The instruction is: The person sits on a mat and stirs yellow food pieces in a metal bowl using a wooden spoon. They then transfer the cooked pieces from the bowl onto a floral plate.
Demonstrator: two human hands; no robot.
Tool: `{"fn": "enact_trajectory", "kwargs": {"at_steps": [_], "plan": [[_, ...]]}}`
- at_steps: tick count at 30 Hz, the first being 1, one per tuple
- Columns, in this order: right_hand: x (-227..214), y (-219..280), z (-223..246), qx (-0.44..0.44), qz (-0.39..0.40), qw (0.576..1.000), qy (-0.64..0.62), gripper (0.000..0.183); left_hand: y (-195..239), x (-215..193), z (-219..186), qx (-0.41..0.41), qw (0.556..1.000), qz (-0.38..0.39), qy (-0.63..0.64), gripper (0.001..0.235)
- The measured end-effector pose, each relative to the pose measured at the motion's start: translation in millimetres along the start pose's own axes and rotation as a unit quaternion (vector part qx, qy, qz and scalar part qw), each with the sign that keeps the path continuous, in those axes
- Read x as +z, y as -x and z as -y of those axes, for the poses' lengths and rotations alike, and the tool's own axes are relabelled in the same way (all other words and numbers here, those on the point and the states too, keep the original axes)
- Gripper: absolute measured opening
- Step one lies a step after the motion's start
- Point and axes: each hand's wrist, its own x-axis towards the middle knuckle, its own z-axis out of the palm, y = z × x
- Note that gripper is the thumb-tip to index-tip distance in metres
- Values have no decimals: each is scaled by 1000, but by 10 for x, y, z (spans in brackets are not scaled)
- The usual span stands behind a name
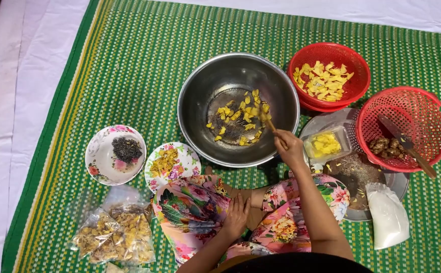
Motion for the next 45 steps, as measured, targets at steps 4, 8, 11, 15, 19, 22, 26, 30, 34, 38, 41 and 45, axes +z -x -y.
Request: {"fn": "enact_trajectory", "kwargs": {"at_steps": [4,8,11,15,19,22,26,30,34,38,41,45], "plan": [[-45,62,65,26,18,994,-103,23,22,-3,6,7,1000,20,16,88],[86,-157,-46,24,-58,992,-113,21,7,4,12,6,1000,21,13,84],[280,-308,-157,-11,-76,996,-43,23,10,-16,9,8,999,25,19,84],[496,-355,-97,-17,27,997,-69,24,3,0,26,17,997,68,28,87],[280,-198,241,49,128,980,-144,25,5,-25,26,16,998,51,30,84],[196,-109,304,5,136,977,-162,21,6,-72,26,11,999,-13,44,80],[321,-38,387,-1,149,974,-174,22,2,11,6,6,1000,11,26,80],[483,-4,437,-7,178,965,-194,28,1,30,18,7,997,67,34,82],[346,-96,267,35,116,984,-129,28,28,68,12,-4,995,83,52,84],[113,-109,136,-6,-30,999,-35,22,25,50,-3,2,1000,23,18,80],[33,-83,64,-41,-75,996,26,25,34,155,-5,7,999,47,-4,83],[153,-10,-80,-43,-11,997,62,25,52,147,-25,-4,999,42,-2,85]]}}
